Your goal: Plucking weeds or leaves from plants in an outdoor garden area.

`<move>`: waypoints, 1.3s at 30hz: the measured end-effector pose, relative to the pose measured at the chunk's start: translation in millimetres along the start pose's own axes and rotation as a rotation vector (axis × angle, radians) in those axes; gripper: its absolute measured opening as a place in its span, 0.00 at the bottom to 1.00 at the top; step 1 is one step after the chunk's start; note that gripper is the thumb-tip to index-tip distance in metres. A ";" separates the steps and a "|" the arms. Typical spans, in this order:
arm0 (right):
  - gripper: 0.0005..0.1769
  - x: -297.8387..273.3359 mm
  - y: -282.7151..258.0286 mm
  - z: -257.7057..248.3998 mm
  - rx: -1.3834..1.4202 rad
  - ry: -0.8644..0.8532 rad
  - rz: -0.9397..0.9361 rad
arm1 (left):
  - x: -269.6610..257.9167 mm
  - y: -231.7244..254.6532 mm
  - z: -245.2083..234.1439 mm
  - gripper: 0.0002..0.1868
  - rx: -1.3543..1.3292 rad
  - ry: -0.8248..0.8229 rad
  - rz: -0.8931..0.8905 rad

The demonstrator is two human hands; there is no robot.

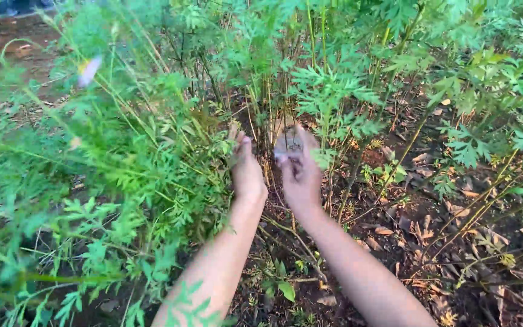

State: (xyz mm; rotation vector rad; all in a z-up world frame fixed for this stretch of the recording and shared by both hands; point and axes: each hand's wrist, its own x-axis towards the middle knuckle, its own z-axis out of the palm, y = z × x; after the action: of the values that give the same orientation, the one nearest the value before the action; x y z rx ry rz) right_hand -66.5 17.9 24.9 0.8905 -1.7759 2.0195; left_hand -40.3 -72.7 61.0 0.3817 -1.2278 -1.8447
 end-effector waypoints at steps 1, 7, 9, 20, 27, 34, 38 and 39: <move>0.40 11.8 -11.9 3.9 -0.038 0.027 -0.060 | 1.7 8.8 3.0 0.20 0.006 -0.023 -0.052; 0.26 75.1 -5.6 11.3 -0.264 -0.071 -0.105 | 15.5 30.1 12.8 0.25 0.052 -0.306 -0.108; 0.19 83.5 -1.2 8.3 -0.401 -0.094 -0.167 | 22.8 32.1 16.0 0.22 0.086 -0.354 0.001; 0.08 79.4 -15.9 -4.7 -0.359 -0.209 -0.294 | 57.9 -3.4 -14.2 0.13 0.227 -0.359 0.136; 0.10 79.0 18.7 -12.7 -0.637 -0.261 -0.504 | 87.0 -53.1 -19.0 0.10 0.276 -0.378 0.318; 0.20 81.6 9.9 -27.4 -0.438 -0.319 -0.246 | 92.7 -68.7 -18.5 0.09 0.260 -0.369 0.349; 0.19 77.4 -5.9 -23.7 -0.226 -0.410 -0.125 | 85.1 -62.5 -16.9 0.05 0.379 -0.311 0.321; 0.19 76.7 -4.0 -24.8 -0.228 -0.412 -0.124 | 77.5 -53.5 -15.9 0.05 0.377 -0.310 0.319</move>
State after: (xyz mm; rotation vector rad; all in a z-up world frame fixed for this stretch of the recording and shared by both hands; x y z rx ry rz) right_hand -128.4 29.7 75.2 1.3753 -2.0472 1.5984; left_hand -100.9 -135.9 22.9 0.0913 -1.7484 -1.4315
